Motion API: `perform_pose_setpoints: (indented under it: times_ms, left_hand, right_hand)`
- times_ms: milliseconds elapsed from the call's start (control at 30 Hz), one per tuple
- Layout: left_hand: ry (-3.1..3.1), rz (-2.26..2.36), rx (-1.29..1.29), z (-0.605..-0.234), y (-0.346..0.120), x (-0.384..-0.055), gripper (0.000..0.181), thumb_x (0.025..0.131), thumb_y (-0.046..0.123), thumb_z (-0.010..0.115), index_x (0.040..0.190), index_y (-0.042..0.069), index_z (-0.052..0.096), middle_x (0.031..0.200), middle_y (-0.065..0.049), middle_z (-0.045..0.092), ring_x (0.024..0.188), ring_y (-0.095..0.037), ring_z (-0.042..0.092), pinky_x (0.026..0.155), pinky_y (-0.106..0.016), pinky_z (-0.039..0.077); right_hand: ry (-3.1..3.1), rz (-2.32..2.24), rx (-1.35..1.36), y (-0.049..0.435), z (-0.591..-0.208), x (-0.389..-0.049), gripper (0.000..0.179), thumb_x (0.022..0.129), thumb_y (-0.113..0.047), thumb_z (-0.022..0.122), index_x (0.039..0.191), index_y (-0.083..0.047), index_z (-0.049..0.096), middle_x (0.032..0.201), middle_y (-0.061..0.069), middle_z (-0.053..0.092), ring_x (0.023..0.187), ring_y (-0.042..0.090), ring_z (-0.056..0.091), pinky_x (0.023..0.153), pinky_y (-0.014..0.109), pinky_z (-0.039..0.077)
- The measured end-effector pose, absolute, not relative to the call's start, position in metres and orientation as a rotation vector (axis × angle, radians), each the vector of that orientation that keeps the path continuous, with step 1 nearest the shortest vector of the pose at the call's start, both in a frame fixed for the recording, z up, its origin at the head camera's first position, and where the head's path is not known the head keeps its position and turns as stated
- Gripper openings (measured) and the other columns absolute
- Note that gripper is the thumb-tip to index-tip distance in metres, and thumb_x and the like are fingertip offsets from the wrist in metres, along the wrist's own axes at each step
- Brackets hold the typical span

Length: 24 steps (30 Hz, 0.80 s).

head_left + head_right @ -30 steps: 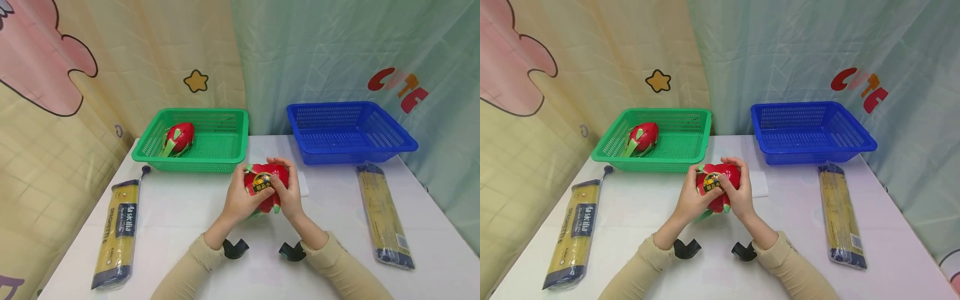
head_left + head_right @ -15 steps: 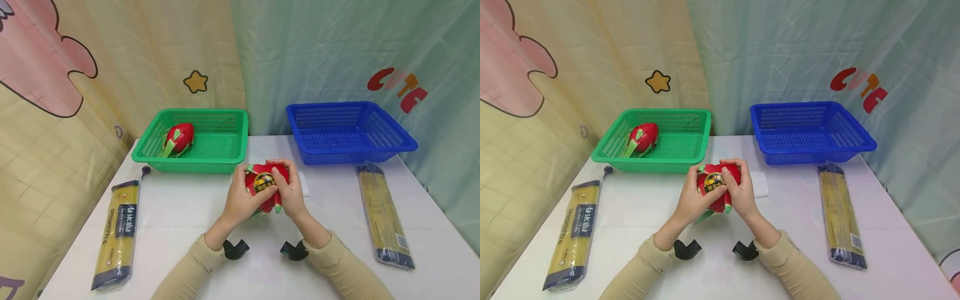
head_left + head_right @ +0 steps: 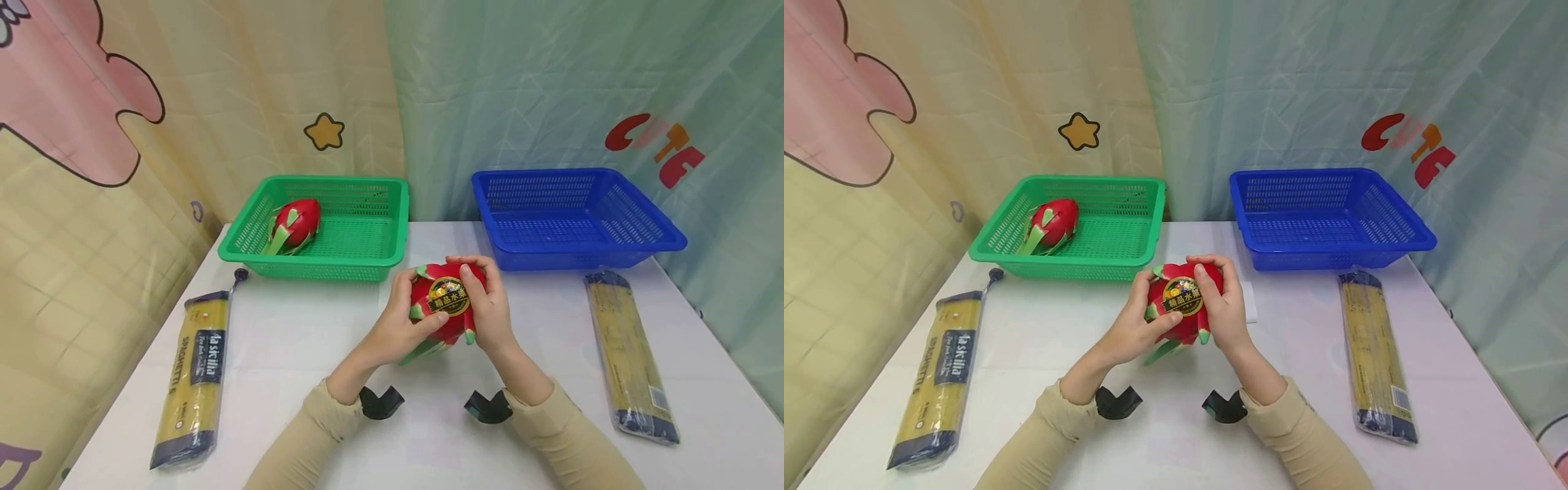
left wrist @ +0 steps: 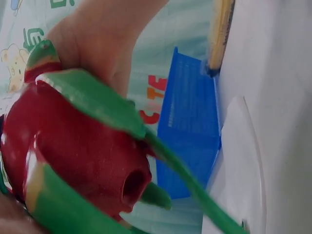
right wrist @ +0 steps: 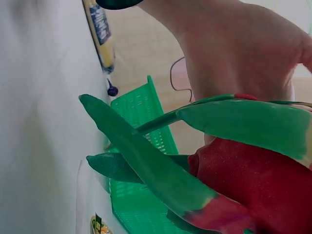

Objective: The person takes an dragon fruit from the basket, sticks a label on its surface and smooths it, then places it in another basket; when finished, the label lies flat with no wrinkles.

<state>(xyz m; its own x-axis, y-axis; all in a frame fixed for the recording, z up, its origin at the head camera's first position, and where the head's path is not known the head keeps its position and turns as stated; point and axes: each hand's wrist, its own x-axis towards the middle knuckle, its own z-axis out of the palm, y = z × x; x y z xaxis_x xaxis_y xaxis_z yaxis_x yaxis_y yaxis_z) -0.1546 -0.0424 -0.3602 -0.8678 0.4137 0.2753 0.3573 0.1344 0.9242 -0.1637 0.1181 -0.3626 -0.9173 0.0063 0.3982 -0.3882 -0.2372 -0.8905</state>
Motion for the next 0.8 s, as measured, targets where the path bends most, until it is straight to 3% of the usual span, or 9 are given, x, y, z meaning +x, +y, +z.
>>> perform_pose_setpoints:
  times_ms: [300, 467, 600, 800]
  left_hand:
    - [2.121, 1.953, 0.759, -0.358, -0.044, -0.157, 0.051, 0.094, 0.022, 0.051, 0.137, 0.01, 0.026, 0.134, -0.008, 0.029, 0.124, -0.022, 0.033, 0.091, -0.037, 0.046]
    - [2.005, 1.985, 0.767, -0.356, -0.047, -0.158, 0.053, 0.091, 0.021, 0.045, 0.138, 0.007, 0.027, 0.137, -0.009, 0.023, 0.127, -0.025, 0.027, 0.095, -0.043, 0.04]
    - [2.171, 2.051, 0.729, -0.358, -0.037, -0.154, 0.048, 0.094, 0.03, 0.048, 0.134, 0.008, 0.034, 0.133, -0.007, 0.031, 0.122, -0.022, 0.035, 0.092, -0.04, 0.044]
    - [2.344, 2.113, 0.675, -0.362, -0.028, -0.148, 0.041, 0.093, 0.032, 0.056, 0.126, 0.012, 0.042, 0.125, -0.002, 0.04, 0.115, -0.019, 0.043, 0.084, -0.037, 0.049]
  right_hand:
    - [-1.695, 2.266, 0.467, 0.118, -0.36, -0.162, 0.013, 0.098, -0.012, 0.046, 0.111, -0.012, 0.049, 0.116, 0.002, 0.059, 0.102, 0.017, 0.056, 0.079, 0.025, 0.052]
    - [-1.687, 2.278, 0.489, 0.12, -0.36, -0.163, 0.014, 0.099, -0.015, 0.045, 0.111, -0.01, 0.049, 0.116, 0.003, 0.059, 0.103, 0.017, 0.057, 0.08, 0.026, 0.052]
    - [-1.652, 2.274, 0.53, 0.119, -0.361, -0.163, 0.014, 0.098, -0.012, 0.044, 0.11, -0.01, 0.048, 0.115, 0.004, 0.058, 0.108, 0.019, 0.054, 0.084, 0.025, 0.05]
    - [-1.639, 2.261, 0.513, 0.114, -0.364, -0.16, 0.027, 0.083, 0.004, 0.053, 0.104, -0.012, 0.049, 0.114, 0.004, 0.057, 0.113, 0.025, 0.048, 0.084, 0.027, 0.05]
